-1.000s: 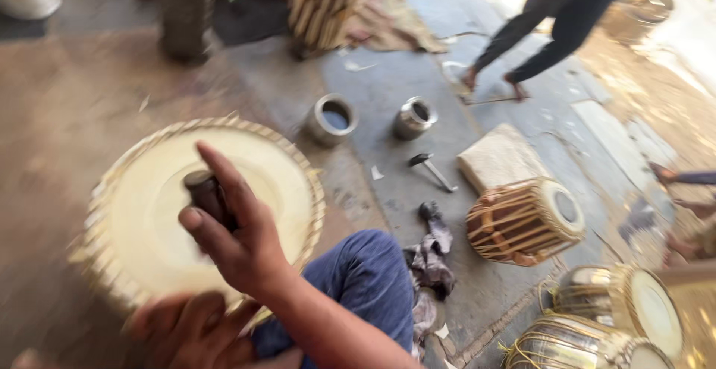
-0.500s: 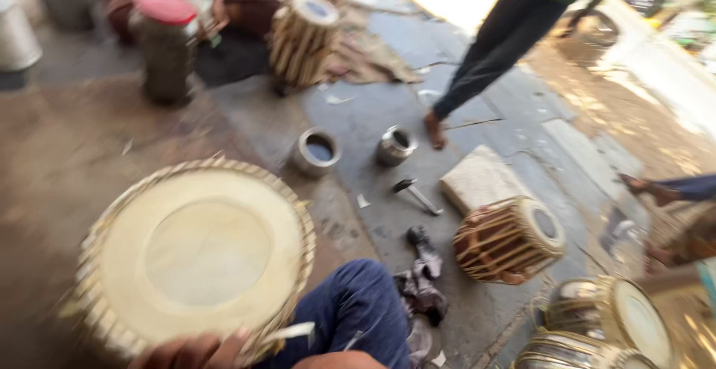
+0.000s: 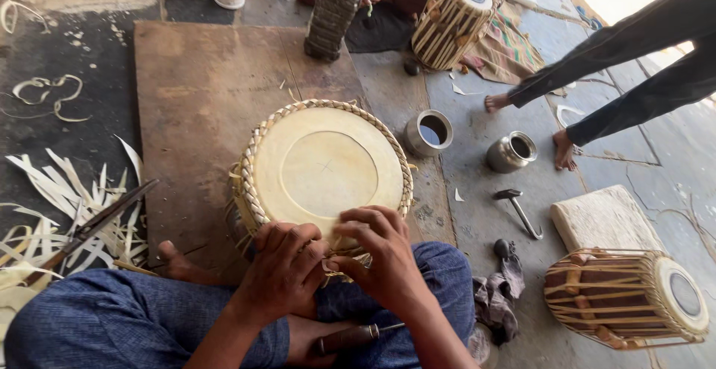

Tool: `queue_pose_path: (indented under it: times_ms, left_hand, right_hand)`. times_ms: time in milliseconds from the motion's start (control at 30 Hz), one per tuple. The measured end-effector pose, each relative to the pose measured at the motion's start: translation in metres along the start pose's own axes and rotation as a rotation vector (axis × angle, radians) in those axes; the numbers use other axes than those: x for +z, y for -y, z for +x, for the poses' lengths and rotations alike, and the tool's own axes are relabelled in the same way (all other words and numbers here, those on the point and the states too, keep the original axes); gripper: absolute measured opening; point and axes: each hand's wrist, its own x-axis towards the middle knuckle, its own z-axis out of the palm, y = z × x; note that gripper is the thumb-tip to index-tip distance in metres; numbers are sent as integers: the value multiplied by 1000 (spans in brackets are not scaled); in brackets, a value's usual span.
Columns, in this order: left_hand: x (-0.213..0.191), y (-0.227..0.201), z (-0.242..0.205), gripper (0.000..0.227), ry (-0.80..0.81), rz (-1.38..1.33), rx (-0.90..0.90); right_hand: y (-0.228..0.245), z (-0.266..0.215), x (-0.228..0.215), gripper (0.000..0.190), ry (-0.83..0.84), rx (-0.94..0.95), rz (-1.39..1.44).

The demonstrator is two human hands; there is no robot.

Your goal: The person sits on the floor and weaves a rope around the rim of a drum using a tool to pull the rope through the existing weave. They repeatedly pull the rope, tighten it, and adjust the drum's position to continue the weaving process.

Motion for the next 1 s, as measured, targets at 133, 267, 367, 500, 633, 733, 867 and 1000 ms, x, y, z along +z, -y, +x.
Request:
queue_pose_path:
  times_ms: [133, 267, 367, 500, 633, 733, 867, 1000]
  left_hand:
    - [-9, 1, 1, 27, 41, -83, -9]
    - [-7, 3, 1, 29, 57, -96, -7]
    - [-2, 4, 1, 27, 37, -60, -25]
    - [-3, 11, -4, 24, 56, -69, -1]
    - [-4, 13, -2, 22, 30, -81, 1]
    - [-2, 9, -2, 21, 58, -61, -43]
    - [10, 1, -5, 19, 26, -78, -76]
    - [3, 6, 8, 20, 36, -73, -29]
  right_hand:
    - [-18, -22, 37, 13, -54, 113, 162]
    - [-38, -38, 63, 16, -303, 599, 815]
    - [-37, -29, 45, 18, -129, 614, 926]
    - [-17, -1, 8, 42, 61, 111, 281]
    - [-2, 3, 30, 20, -59, 37, 68]
    - [-1, -2, 50, 9, -179, 182, 16]
    - [-3, -9, 64, 7, -253, 290, -62]
    - [-23, -17, 47, 9, -277, 369, 261]
